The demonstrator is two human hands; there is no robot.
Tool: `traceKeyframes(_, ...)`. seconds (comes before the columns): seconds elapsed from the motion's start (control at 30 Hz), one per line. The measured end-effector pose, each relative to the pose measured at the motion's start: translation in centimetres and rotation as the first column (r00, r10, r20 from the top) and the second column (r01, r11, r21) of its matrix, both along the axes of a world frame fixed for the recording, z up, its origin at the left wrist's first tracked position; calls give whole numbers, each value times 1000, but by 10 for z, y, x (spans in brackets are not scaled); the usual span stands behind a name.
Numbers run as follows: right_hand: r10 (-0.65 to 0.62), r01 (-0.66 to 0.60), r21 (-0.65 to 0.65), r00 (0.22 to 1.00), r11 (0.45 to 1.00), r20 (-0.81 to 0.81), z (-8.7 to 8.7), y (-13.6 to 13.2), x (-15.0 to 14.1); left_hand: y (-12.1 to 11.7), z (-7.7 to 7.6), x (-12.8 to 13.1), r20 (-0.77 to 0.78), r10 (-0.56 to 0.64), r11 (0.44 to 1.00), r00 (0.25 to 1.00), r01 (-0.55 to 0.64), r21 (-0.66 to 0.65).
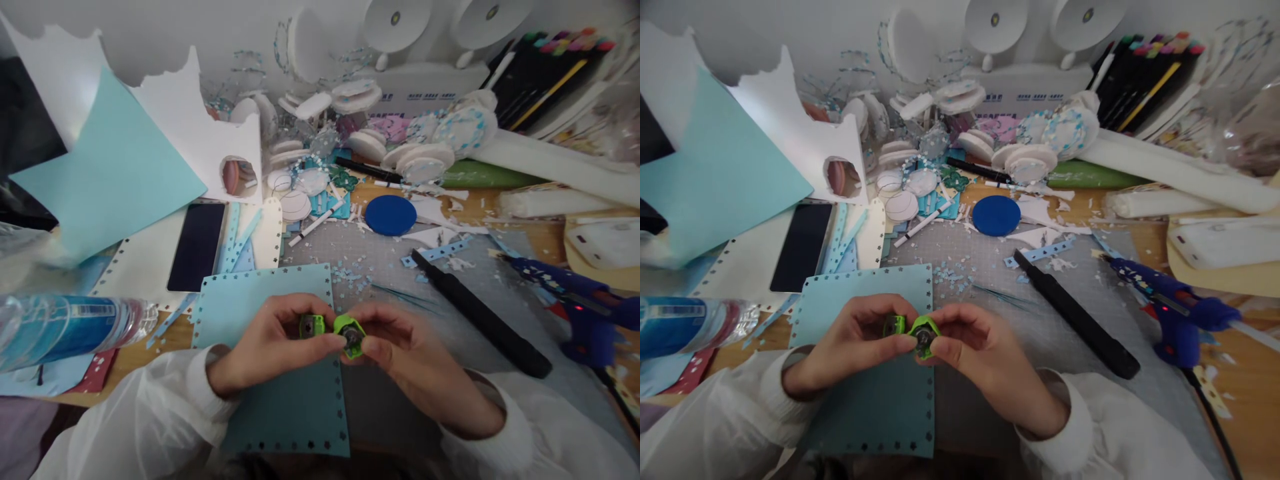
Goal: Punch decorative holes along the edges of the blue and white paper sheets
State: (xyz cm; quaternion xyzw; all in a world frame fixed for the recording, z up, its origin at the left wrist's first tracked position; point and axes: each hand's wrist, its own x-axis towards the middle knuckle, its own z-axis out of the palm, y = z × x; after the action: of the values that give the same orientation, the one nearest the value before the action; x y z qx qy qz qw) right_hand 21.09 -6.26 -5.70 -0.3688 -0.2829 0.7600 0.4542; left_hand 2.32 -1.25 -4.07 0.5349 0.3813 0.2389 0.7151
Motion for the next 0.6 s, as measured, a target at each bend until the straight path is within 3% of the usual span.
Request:
traceKeyframes(0.17,-13,13,-13,1000,1000,-15,6,4,1,2,2,2,18,27,999,999,-27,27)
traceKeyframes(0.37,26,-46,-129,988,991,-153,12,5,5,4,4,3,15,43,999,999,-43,22)
traceKeyframes(0.5,54,-95,-187,975,978,-214,11,7,11,6,7,0,78,21,989,997,-9,-145)
traceKeyframes(0.6,2,-53,-212,972,976,-235,12,10,17,7,10,-5,256,35,946,966,50,-320)
